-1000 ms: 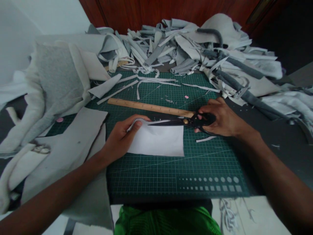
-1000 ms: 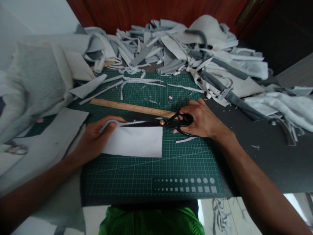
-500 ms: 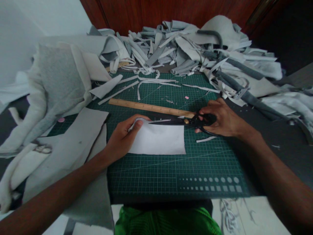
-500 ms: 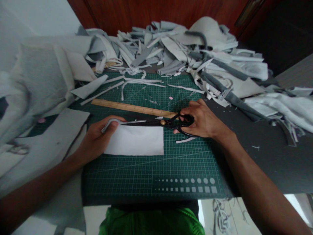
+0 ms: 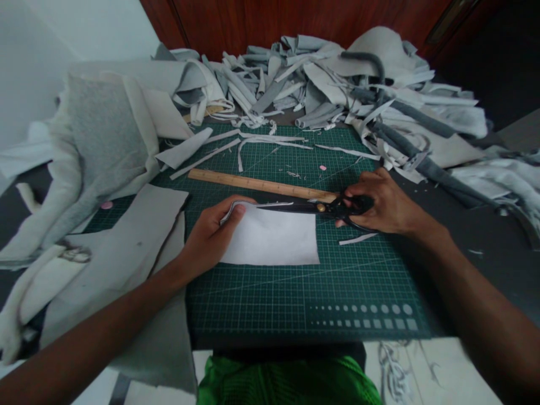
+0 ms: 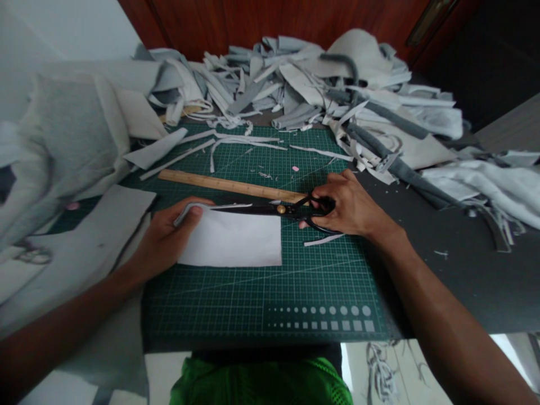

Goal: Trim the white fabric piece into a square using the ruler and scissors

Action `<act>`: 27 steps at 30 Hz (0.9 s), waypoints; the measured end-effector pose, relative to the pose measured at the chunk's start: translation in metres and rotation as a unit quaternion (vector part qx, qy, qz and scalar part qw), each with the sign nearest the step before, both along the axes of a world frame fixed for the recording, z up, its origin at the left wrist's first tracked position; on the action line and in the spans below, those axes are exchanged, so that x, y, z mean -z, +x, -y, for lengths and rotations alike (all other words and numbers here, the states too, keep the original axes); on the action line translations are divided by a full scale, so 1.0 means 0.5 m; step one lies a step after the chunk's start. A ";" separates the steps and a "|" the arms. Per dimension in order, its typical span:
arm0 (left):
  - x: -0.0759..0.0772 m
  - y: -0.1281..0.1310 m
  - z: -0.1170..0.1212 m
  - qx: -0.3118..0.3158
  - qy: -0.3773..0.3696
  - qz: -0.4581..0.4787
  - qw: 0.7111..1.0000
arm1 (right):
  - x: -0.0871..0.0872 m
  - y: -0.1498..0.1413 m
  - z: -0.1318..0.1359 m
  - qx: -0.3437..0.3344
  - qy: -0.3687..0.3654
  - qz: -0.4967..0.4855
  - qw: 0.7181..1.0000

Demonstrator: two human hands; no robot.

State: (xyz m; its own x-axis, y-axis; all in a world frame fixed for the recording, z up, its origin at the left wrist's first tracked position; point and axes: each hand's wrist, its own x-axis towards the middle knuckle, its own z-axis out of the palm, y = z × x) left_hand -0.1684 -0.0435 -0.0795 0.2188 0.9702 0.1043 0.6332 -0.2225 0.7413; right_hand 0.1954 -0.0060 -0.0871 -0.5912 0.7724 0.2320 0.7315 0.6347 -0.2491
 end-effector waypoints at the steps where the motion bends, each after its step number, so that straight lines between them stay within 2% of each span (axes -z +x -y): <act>1: 0.000 0.000 0.000 0.001 -0.001 0.005 1.000 | 0.000 0.001 0.000 -0.002 0.002 0.001 1.000; 9: -0.006 -0.003 0.003 0.037 -0.014 0.047 0.998 | 0.001 0.004 -0.003 0.007 0.005 0.015 1.000; 13: -0.008 -0.004 0.004 0.040 -0.018 0.043 0.998 | 0.001 0.005 -0.005 0.008 -0.006 0.022 1.000; 19: -0.004 -0.006 0.006 0.037 -0.027 0.050 0.998 | 0.005 0.006 -0.004 -0.010 0.028 0.010 1.000; 27: -0.003 -0.004 0.003 0.032 -0.018 0.052 0.998 | 0.003 0.007 -0.004 0.007 0.014 0.006 1.000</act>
State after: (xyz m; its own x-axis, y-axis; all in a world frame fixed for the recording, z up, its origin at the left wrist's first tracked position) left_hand -0.1705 -0.0452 -0.0780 0.2697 0.9582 0.0955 0.5374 -0.2321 0.8108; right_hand 0.1987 -0.0043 -0.0886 -0.5839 0.7734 0.2468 0.7428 0.6317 -0.2220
